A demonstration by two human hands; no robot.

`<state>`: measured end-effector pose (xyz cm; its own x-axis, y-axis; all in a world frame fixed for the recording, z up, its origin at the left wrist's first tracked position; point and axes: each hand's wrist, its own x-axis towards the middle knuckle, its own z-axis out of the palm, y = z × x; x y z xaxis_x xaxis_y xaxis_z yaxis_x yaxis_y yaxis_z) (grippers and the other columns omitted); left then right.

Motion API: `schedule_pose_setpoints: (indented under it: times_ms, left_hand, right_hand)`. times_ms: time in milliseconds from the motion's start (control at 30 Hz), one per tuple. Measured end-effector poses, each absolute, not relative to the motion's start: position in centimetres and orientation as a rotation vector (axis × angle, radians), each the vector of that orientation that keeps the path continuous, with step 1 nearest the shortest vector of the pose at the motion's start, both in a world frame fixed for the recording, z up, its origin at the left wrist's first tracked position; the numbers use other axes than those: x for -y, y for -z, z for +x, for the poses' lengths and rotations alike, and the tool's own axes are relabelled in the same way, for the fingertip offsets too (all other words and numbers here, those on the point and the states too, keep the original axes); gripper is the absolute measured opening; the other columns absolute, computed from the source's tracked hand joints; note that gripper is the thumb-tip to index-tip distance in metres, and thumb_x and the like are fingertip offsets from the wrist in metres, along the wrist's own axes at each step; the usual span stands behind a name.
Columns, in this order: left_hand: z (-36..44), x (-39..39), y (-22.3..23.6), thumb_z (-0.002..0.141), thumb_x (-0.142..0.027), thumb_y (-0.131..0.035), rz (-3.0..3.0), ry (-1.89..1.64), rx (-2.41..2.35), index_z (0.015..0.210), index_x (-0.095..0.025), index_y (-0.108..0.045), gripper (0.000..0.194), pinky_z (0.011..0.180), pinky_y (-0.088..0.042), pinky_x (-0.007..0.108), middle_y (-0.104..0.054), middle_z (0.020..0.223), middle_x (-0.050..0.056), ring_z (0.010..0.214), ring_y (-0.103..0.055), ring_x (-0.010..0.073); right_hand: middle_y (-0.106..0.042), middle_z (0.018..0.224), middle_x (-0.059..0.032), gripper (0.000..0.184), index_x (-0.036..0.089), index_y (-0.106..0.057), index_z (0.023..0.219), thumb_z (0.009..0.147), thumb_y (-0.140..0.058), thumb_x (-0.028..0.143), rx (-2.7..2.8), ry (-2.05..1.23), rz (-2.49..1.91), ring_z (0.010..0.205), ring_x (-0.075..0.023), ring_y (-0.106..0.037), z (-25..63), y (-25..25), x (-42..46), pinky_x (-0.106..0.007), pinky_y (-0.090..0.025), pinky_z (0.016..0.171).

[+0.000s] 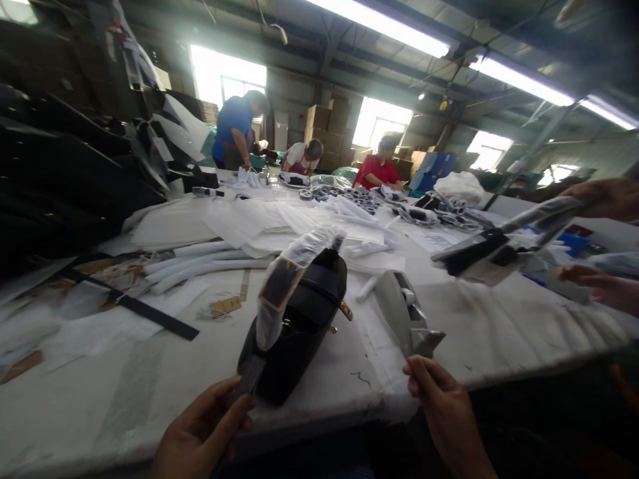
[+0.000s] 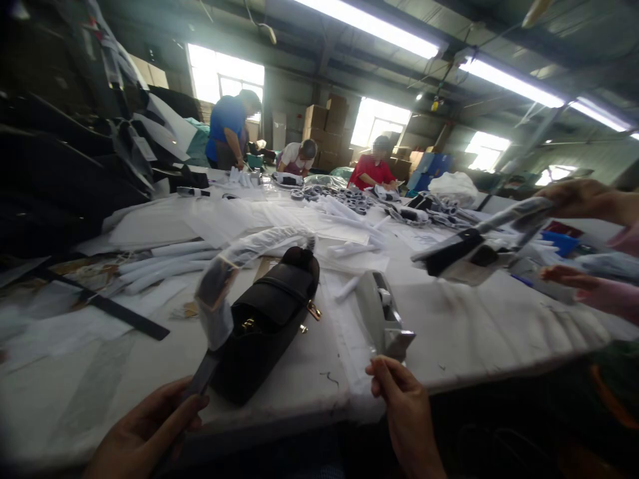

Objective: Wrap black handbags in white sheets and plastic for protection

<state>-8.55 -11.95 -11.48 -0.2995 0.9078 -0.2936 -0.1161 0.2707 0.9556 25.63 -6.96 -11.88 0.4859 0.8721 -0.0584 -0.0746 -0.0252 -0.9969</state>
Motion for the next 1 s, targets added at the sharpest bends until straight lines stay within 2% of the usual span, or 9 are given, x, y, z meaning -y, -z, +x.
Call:
schedule_pose_setpoints:
  times_ms: [67, 133, 267, 400, 533, 633, 733, 867, 1000]
  left_hand:
    - [-8.3, 12.0, 11.0, 0.058, -0.060, -0.084, 0.751, -1.299, -1.476, 0.100, -0.017, -0.072, 0.061, 0.045, -0.046, 0.019, -0.069, 0.065, 0.001, 0.061, -0.063, 0.0172]
    - [-8.2, 12.0, 10.7, 0.063, -0.059, -0.082, 0.750, -1.350, -1.465, 0.101, -0.016, -0.072, 0.058, 0.044, -0.044, 0.019, -0.067, 0.063, 0.001, 0.059, -0.062, 0.0163]
    - [-8.4, 12.0, 11.0, 0.069, -0.058, -0.079, 0.879, -1.348, -1.413, 0.101, -0.015, -0.073, 0.053, 0.046, -0.045, 0.020, -0.069, 0.066, 0.004, 0.060, -0.064, 0.0171]
    - [-8.7, 12.0, 11.8, 0.079, -0.051, -0.073, 0.976, -1.380, -1.369, 0.102, -0.017, -0.072, 0.041, 0.053, -0.048, 0.020, -0.073, 0.076, 0.005, 0.066, -0.066, 0.0174]
    - [-8.8, 12.1, 12.1, 0.084, -0.045, -0.070, 1.082, -1.410, -1.354, 0.102, -0.018, -0.073, 0.033, 0.063, -0.052, 0.023, -0.075, 0.085, 0.006, 0.070, -0.068, 0.0170]
    - [-9.0, 12.2, 11.8, 0.085, -0.045, -0.068, 1.095, -1.402, -1.336, 0.103, -0.018, -0.073, 0.033, 0.067, -0.054, 0.024, -0.075, 0.083, 0.006, 0.070, -0.068, 0.0172]
    - [-9.3, 12.2, 11.5, 0.083, -0.049, -0.069, 1.011, -1.345, -1.286, 0.105, -0.017, -0.072, 0.039, 0.060, -0.052, 0.023, -0.075, 0.085, 0.007, 0.068, -0.067, 0.0172]
    - [-9.7, 12.1, 11.3, 0.075, -0.055, -0.075, 0.843, -1.242, -1.220, 0.105, -0.014, -0.070, 0.051, 0.046, -0.043, 0.019, -0.073, 0.082, 0.008, 0.065, -0.065, 0.0169]
    - [-9.9, 12.0, 10.7, 0.073, -0.054, -0.078, 0.759, -1.195, -1.102, 0.098, -0.014, -0.071, 0.048, 0.044, -0.037, 0.015, -0.070, 0.081, 0.006, 0.062, -0.060, 0.0123]
  right_hand:
    - [-0.067, 0.062, -0.0012, 0.033, 0.017, -0.073, 0.072, 0.071, -0.083, 0.048, 1.035, -1.017, -1.341, 0.052, -0.0091, -0.054, 21.6, 10.6, 8.2, -0.018, -0.048, 0.055]
    - [-0.067, 0.062, -0.0018, 0.032, 0.017, -0.072, 0.071, 0.078, -0.077, 0.048, 1.240, -1.178, -1.259, 0.049, -0.0097, -0.054, 17.3, 9.0, 9.0, -0.020, -0.047, 0.053]
    - [-0.068, 0.063, -0.0019, 0.032, 0.018, -0.072, 0.074, 0.078, -0.076, 0.050, 1.342, -1.425, -1.118, 0.049, -0.0106, -0.058, 10.1, 6.5, 9.3, -0.020, -0.046, 0.052]
    - [-0.068, 0.061, -0.0031, 0.037, 0.017, -0.073, 0.072, 0.076, -0.076, 0.054, 1.434, -1.434, -1.127, 0.048, -0.0121, -0.059, 6.1, 6.4, 8.1, -0.021, -0.048, 0.051]
    - [-0.065, 0.053, -0.0025, 0.044, 0.017, -0.072, 0.066, 0.075, -0.073, 0.060, 1.487, -1.294, -1.357, 0.046, -0.0128, -0.058, 5.0, 7.6, 7.1, -0.021, -0.045, 0.047]
    - [-0.066, 0.055, -0.0021, 0.044, 0.018, -0.072, 0.064, 0.077, -0.071, 0.061, 1.559, -1.246, -1.439, 0.046, -0.0125, -0.058, 5.1, 7.7, 6.7, -0.021, -0.045, 0.048]
    - [-0.069, 0.060, -0.0027, 0.041, 0.019, -0.073, 0.067, 0.080, -0.069, 0.058, 1.624, -1.323, -1.376, 0.052, -0.0145, -0.063, 5.9, 7.3, 6.5, -0.021, -0.049, 0.053]
    - [-0.074, 0.073, -0.0041, 0.032, 0.020, -0.077, 0.087, 0.084, -0.067, 0.050, 1.710, -1.479, -1.195, 0.066, -0.0183, -0.069, 7.4, 7.1, 6.5, -0.025, -0.055, 0.064]
    - [-0.076, 0.080, -0.0051, 0.028, 0.020, -0.077, 0.096, 0.088, -0.064, 0.044, 1.744, -1.474, -1.179, 0.071, -0.0197, -0.071, 8.0, 7.6, 6.6, -0.027, -0.056, 0.068]
